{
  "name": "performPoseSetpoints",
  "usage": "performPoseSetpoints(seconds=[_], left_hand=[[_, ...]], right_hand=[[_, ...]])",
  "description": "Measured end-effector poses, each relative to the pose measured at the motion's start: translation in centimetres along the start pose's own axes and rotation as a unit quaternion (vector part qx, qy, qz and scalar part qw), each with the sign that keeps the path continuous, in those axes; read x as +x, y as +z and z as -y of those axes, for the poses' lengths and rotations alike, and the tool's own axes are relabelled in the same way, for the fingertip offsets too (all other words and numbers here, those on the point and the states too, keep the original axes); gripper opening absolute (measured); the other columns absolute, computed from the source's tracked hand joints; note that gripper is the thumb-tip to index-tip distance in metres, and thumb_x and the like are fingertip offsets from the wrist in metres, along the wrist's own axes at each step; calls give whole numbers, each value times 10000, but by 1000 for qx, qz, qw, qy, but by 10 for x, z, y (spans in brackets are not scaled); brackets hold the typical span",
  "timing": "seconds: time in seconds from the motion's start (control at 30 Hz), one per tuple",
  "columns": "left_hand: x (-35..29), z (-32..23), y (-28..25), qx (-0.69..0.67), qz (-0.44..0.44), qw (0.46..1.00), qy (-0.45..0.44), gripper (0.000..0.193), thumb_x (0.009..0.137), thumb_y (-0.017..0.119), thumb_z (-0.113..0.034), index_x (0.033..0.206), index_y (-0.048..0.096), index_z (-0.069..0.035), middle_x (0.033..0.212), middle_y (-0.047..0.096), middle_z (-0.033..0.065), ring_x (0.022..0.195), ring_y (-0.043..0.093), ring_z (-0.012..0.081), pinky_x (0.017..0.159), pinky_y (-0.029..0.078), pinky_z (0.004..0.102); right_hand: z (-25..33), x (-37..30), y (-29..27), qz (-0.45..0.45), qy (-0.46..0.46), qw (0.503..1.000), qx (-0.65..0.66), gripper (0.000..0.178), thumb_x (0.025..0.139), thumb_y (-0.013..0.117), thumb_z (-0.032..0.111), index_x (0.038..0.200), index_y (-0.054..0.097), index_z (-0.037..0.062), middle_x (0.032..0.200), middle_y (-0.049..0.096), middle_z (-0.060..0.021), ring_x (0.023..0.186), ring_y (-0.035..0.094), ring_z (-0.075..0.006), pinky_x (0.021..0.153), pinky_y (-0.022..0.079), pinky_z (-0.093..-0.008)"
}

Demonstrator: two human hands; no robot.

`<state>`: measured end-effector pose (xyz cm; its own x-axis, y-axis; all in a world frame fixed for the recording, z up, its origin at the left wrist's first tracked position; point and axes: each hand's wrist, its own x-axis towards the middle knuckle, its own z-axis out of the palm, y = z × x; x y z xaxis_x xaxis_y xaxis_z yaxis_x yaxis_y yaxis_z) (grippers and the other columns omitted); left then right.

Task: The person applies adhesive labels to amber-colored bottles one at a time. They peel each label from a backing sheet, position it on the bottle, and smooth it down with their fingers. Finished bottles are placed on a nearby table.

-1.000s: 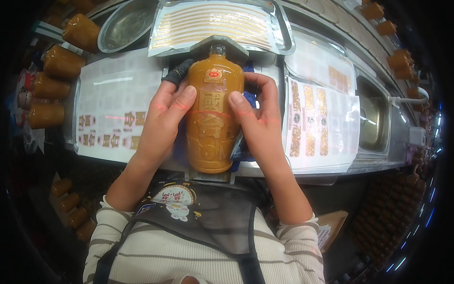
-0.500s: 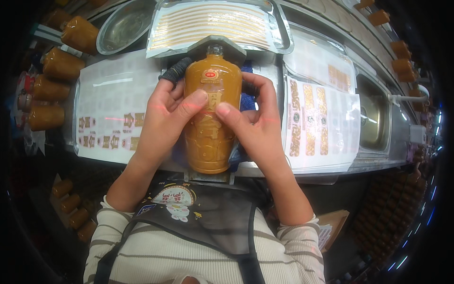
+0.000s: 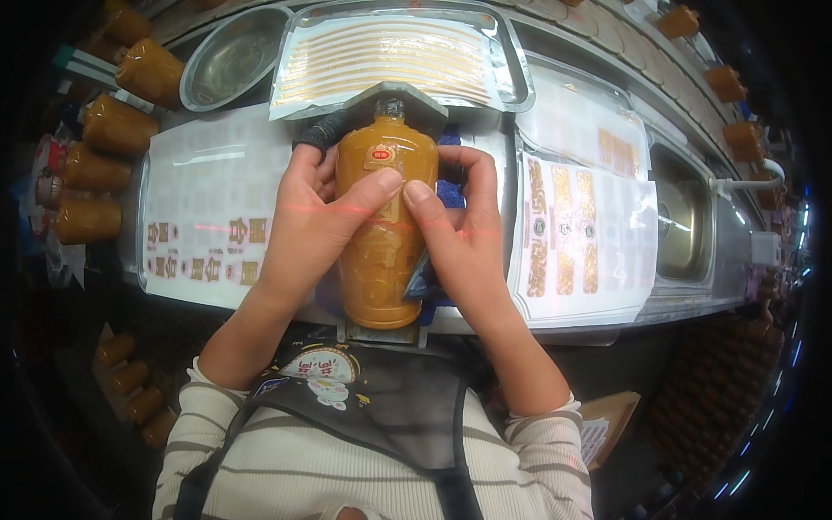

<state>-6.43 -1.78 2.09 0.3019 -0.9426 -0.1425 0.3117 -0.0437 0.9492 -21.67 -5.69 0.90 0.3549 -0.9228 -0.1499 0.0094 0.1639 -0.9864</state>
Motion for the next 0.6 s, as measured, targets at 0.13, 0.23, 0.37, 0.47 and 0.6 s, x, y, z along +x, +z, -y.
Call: performPoseSetpoints(seconds=[0.13, 0.23, 0.37, 0.47, 0.6], left_hand=[[3, 5, 0, -6, 1, 1000, 27, 480, 857, 797, -112, 1124, 442, 70, 1172, 623, 178, 1077, 631, 167, 892, 548, 295], [5, 4, -5, -44, 1, 999, -6, 485, 865, 796, -117, 1126, 430, 64, 1195, 623, 194, 1088, 634, 177, 897, 549, 294], [9, -3, -7, -86, 4, 995, -44, 465, 889, 778, -114, 1134, 424, 61, 1228, 619, 215, 1100, 638, 190, 907, 552, 299], [11, -4, -9, -75, 23, 996, -50, 459, 904, 759, -106, 1162, 422, 70, 1226, 621, 213, 1105, 637, 192, 922, 551, 307], [8, 0, -11, -77, 26, 996, -44, 494, 910, 758, -130, 1203, 417, 77, 1256, 607, 218, 1142, 621, 204, 948, 541, 314]], right_hand=[[5, 4, -1, -1, 10, 1000, 2, 435, 960, 674, 195, 1286, 440, 28, 1106, 619, -110, 731, 623, -54, 630, 483, -189], [12, 9, 2, -18, 9, 1000, -2, 436, 946, 700, 218, 1260, 462, 31, 962, 671, -79, 674, 607, -39, 592, 459, -181], [15, 15, 8, -32, 1, 998, -57, 441, 921, 735, 210, 1237, 481, 36, 887, 684, -76, 640, 596, -33, 547, 431, -170], [13, 19, 9, -36, -13, 999, -21, 447, 911, 750, 205, 1232, 488, 36, 898, 680, -73, 640, 594, -32, 537, 429, -166], [5, 19, 7, -34, -39, 998, -37, 448, 911, 755, 216, 1222, 490, 33, 984, 670, -85, 648, 608, -41, 553, 453, -172]])
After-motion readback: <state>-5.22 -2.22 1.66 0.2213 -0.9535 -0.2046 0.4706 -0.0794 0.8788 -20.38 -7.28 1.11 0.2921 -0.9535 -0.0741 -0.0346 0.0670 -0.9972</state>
